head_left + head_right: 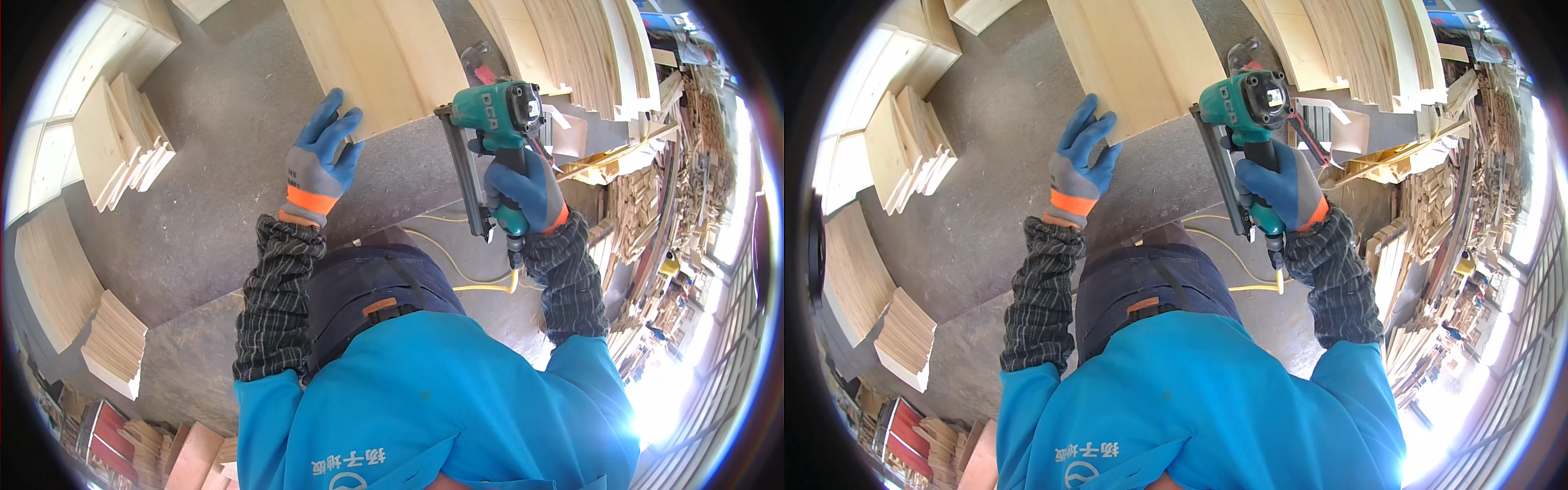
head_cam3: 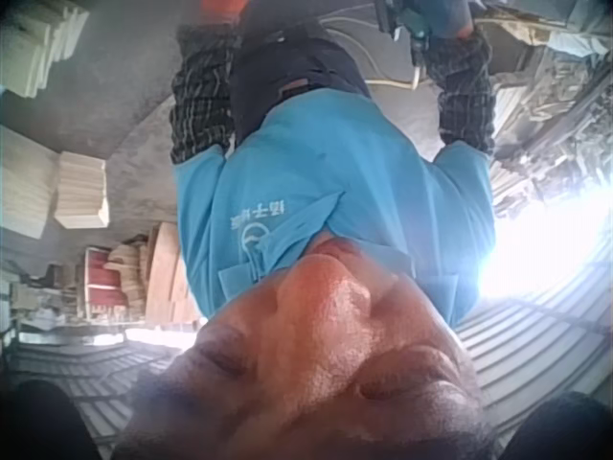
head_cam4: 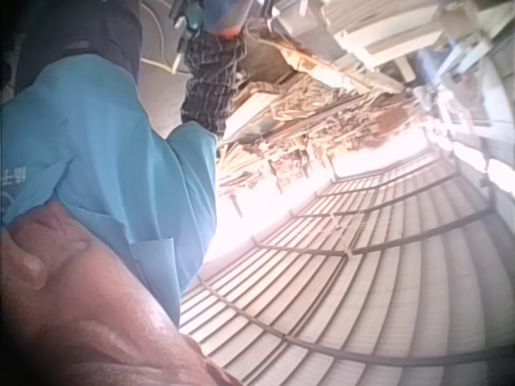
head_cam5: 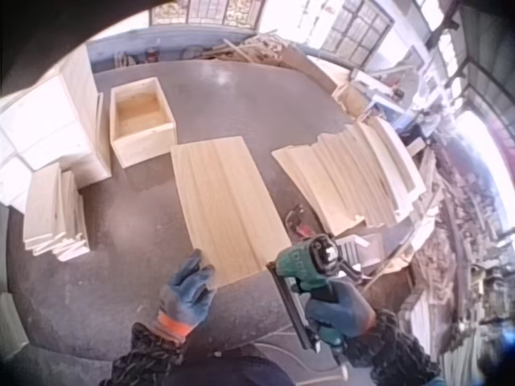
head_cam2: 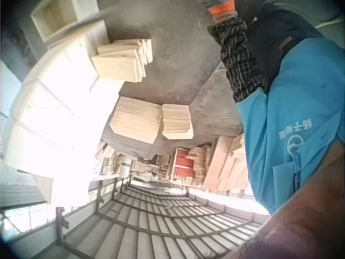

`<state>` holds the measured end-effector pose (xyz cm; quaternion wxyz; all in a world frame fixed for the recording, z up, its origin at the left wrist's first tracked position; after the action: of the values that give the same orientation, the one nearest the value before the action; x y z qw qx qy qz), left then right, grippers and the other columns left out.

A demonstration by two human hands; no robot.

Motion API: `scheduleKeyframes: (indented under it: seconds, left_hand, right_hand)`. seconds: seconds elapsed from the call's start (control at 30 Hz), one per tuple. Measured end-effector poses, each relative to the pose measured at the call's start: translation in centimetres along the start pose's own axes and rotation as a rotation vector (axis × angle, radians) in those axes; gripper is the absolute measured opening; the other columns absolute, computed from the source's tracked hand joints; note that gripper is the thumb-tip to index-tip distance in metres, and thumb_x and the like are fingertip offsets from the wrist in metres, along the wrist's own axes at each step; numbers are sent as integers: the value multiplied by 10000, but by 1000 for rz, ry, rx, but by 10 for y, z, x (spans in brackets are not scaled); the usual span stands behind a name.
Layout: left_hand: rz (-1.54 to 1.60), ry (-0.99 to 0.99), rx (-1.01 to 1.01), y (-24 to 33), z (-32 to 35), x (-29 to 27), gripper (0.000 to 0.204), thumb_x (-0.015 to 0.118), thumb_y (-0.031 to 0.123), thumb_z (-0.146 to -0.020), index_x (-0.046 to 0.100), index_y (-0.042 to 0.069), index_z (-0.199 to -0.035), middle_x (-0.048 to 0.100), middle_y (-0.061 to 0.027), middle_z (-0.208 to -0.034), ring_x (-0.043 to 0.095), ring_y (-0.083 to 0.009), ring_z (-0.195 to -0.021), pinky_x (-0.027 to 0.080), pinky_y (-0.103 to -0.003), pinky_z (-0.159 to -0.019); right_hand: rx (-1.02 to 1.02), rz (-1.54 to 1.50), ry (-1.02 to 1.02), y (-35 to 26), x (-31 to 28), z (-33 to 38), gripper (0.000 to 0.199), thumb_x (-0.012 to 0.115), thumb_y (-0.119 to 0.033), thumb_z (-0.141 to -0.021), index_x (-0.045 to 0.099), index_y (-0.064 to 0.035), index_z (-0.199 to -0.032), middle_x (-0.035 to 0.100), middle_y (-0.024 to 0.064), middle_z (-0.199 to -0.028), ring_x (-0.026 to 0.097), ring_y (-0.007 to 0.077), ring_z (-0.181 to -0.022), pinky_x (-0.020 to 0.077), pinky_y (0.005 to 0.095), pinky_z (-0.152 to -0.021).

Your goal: Assembling wooden boxes using a pneumatic nail gun and a hammer in a woodworking workshop.

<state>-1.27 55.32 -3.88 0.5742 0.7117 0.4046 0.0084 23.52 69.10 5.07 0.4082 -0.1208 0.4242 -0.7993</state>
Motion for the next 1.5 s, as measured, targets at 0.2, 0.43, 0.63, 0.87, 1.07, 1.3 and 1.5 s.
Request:
scheduleKeyframes:
  seconds: [0.2, 0.43, 0.63, 0.87, 1.07, 1.3, 1.5]
  left_hand:
    - [-16, 21, 22, 2, 0, -1, 499, 870, 18, -842, 756, 144, -1310, 605, -193, -1564, 712, -364, -1280, 635, -403, -1020]
    - [1, 10, 16, 1, 0, -1, 522, 865, -21, -837, 752, 124, -1326, 581, -186, -1592, 694, -342, -1312, 610, -395, -1064]
    - [-8, -11, -3, 1, -1, 1, 520, 869, -24, -837, 750, 119, -1323, 584, -187, -1588, 699, -336, -1303, 613, -389, -1055]
    - [-24, -2, -6, 2, 0, 1, 498, 867, -21, -852, 755, 112, -1318, 576, -188, -1598, 696, -324, -1312, 589, -389, -1084]
    - [-21, 7, 0, 3, 0, 0, 501, 869, -25, -847, 756, 117, -1314, 577, -184, -1598, 710, -314, -1283, 596, -384, -1074]
    - [-17, -1, -7, 4, 0, 1, 516, 863, -43, -840, 755, 120, -1318, 574, -181, -1603, 707, -312, -1293, 597, -383, -1074]
    - [-5, 6, -9, 3, 1, 1, 519, 862, -44, -841, 753, 121, -1321, 564, -188, -1610, 693, -319, -1322, 593, -385, -1081]
  right_hand:
    - [-20, -5, -25, -1, -1, -1, 458, 661, -199, -953, 666, 46, -1339, 644, 29, -778, 638, 114, -642, 525, 295, -594]
    - [-73, -5, 49, -10, -22, 10, 395, 653, -196, -927, 669, 61, -1227, 635, 38, -751, 626, 122, -637, 506, 296, -593]
    - [-92, -34, 65, -3, -41, 3, 431, 638, -204, -929, 654, 90, -1244, 629, 38, -737, 614, 127, -630, 485, 292, -597]
    - [-39, -12, 22, 8, -37, -7, 404, 660, -223, -939, 654, 62, -1225, 631, 38, -750, 623, 130, -642, 504, 305, -601]
    - [-11, -1, 21, 9, -37, -6, 400, 668, -202, -935, 653, 50, -1245, 634, 39, -773, 629, 131, -656, 512, 306, -609]
    - [-23, 5, 12, 7, -38, -6, 418, 667, -199, -927, 656, 51, -1262, 628, 35, -776, 631, 129, -663, 518, 309, -612]
    - [-6, 38, 16, 9, -39, -7, 410, 674, -203, -920, 666, 52, -1241, 633, 35, -772, 631, 130, -656, 522, 311, -610]
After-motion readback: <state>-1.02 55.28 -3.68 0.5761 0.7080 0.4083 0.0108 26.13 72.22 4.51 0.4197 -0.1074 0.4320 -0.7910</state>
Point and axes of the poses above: each hand's wrist, its own z-axis away from the middle knuckle, its own x-axis out of the palm, y = z × x, the point moved 10 cm from there along -z, towards the middle knuckle
